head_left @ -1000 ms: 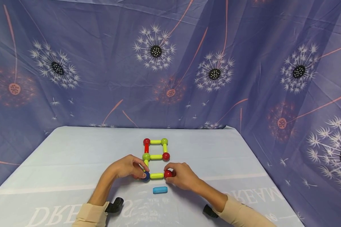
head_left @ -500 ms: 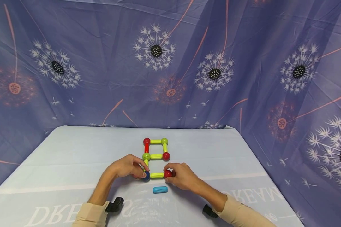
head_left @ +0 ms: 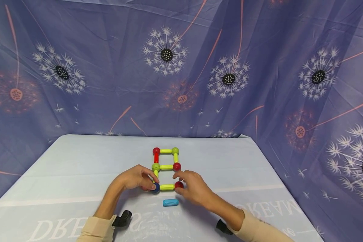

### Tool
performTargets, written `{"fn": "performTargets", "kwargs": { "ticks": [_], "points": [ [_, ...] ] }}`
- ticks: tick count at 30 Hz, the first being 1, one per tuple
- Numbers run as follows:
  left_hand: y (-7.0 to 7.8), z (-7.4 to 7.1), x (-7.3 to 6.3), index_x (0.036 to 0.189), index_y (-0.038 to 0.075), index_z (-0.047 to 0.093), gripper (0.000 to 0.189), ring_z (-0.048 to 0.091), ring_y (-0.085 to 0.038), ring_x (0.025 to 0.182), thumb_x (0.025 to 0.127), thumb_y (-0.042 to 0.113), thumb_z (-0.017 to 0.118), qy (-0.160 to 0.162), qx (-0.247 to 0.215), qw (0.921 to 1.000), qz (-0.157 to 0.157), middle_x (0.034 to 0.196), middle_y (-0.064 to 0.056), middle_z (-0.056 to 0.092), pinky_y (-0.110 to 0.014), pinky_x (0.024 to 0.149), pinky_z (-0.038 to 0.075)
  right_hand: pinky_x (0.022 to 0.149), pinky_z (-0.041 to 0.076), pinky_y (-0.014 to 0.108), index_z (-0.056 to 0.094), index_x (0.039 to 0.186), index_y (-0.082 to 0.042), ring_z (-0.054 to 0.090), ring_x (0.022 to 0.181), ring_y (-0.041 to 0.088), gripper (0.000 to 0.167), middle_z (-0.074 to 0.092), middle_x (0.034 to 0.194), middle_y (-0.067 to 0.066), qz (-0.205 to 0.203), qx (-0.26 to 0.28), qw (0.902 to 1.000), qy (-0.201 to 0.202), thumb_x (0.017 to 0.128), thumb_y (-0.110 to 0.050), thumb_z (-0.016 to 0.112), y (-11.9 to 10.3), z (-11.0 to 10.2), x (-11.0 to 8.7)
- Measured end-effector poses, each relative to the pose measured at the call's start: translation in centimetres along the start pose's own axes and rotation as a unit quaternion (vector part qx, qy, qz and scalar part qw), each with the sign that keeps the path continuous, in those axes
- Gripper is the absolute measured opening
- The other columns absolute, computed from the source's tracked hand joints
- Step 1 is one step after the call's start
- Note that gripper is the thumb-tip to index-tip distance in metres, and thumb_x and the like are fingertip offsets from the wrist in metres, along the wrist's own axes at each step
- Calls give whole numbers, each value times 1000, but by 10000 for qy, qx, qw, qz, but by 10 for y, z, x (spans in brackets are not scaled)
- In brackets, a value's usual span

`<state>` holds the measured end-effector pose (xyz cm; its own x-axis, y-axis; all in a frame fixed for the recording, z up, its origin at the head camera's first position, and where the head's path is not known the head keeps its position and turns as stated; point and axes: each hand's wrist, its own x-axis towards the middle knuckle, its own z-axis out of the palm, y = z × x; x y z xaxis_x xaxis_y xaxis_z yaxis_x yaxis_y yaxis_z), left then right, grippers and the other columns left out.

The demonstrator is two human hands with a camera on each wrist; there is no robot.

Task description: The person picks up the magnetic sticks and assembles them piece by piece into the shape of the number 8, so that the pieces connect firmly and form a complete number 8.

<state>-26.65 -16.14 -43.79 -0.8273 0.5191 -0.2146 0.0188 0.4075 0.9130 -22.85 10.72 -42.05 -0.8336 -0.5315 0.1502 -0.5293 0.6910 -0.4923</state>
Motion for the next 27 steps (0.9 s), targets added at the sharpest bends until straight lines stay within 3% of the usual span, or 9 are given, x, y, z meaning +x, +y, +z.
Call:
{"fn": "performTargets", "kwargs": {
  "ticks": [5, 12, 19, 27],
  "points": [
    [1, 1, 0, 102, 2, 77, 22, 69, -16, 74, 82, 10, 82, 19, -13, 10000, -14, 81, -8, 76, -34, 69, 56, 78, 51, 24, 72, 114, -9, 65, 85, 13, 31, 72, 94, 2, -189, 269, 9991, -257, 85, -13, 82, -9, 4, -6],
    [1, 1, 1, 101, 2, 76, 22, 70, -16, 74, 81, 10, 82, 27, -25, 10000, 1, 81, -9, 76, -34, 69, 56, 82, 51, 25, 74, 117, -14, 65, 92, 8, 34, 74, 104, -3, -219, 99, 9975, -661, 86, -23, 83, -14, 12, -12],
    [1, 2, 1, 103, 2, 76, 24, 70, -16, 75, 82, 11, 82, 40, -43, 10000, -8, 83, -9, 76, -34, 69, 57, 89, 53, 31, 76, 112, -17, 63, 92, 1, 31, 75, 102, -11, -120, -199, 9958, -890, 82, -18, 85, -14, 18, -15],
    [1, 3, -1, 105, 2, 76, 24, 69, -16, 75, 84, 12, 81, 59, 1, 10000, -25, 86, -8, 76, -34, 69, 56, 82, 53, 22, 78, 107, -17, 60, 85, -4, 25, 74, 96, -14, -94, -51, 9948, -1012, 83, -10, 83, -11, 22, -15]
  ]
}}
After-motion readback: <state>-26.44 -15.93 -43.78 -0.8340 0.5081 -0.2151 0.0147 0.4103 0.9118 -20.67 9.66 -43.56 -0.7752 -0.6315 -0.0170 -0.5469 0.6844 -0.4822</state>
